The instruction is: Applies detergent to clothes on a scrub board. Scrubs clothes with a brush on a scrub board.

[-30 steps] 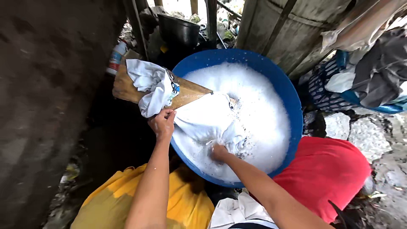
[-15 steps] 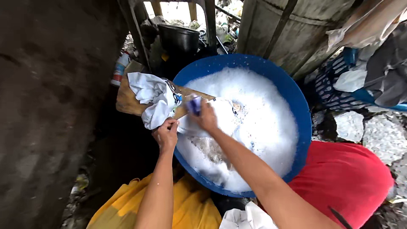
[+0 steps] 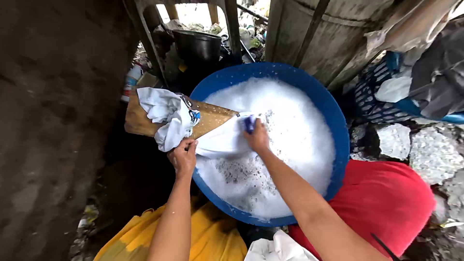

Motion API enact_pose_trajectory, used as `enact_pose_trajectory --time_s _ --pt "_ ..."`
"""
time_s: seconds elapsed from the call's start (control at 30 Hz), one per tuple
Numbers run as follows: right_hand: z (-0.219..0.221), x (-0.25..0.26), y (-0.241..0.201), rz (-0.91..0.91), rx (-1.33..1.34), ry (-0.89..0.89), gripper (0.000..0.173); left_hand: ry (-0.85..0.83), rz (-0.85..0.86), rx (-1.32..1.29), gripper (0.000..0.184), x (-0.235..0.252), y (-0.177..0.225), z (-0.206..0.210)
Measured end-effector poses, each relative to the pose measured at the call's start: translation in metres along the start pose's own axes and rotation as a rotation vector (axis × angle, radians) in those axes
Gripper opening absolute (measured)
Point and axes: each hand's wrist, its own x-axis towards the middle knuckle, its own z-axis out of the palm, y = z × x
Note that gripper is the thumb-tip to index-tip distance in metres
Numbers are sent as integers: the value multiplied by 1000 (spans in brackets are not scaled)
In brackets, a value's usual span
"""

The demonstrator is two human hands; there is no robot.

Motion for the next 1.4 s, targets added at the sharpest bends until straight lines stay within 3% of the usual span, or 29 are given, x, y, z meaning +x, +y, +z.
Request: enact_pose_trajectory --time_s 0.07,0.13,0.2,0.33,0.4,0.5,0.6,0.7,0.8,0.83,0.9,0.97,1.1,1.17,1.2,1.27,1.4 --pt "-29 14 36 147 -20 24 79 1 22 63 27 -4 6 0" --pt "-54 17 34 201 -84 -36 88 -92 13 151 30 -11 29 -5" --pt "-71 11 13 50 -208 -97 86 -236 84 159 30 -24 64 0" --pt "-98 -10 -17 -545 -166 -231 64 -399 332 -167 23 -42 141 10" --pt "-118 -22 -17 -716 -113 -331 52 -395 460 -396 18 -43 167 0" --pt "-158 -38 2 -634 2 -352 36 -383 530 -600 9 -47 195 -34" --pt "-202 -52 22 -542 312 -320 12 -363 485 -655 8 -49 204 -61" --pt "-231 -75 16 -580 512 -311 8 -351 419 -526 3 -52 213 -73" --pt "-236 -94 -14 -778 411 -166 7 -613 322 -141 47 -68 237 -67" --pt "-231 -101 -26 -847 361 -118 8 -684 312 -46 53 -76 242 -54" --pt "-212 -112 -47 -983 306 -28 12 -719 376 80 43 -91 248 -27" --pt "-190 -116 -52 -1019 354 7 18 -644 466 98 32 -96 245 -13" --pt "-159 -112 -6 -710 674 -51 53 -472 151 -174 31 -90 246 -18" --pt "-130 -102 30 -577 615 -55 70 -402 36 -437 28 -90 243 -25" --pt "-114 -96 48 -529 536 -60 68 -390 -24 -584 29 -90 240 -31" --pt "-95 -90 74 -354 485 -99 43 -384 -124 -812 32 -87 235 -42" --pt "-99 -96 58 138 1120 83 24 -434 -205 -925 48 -69 203 -47"
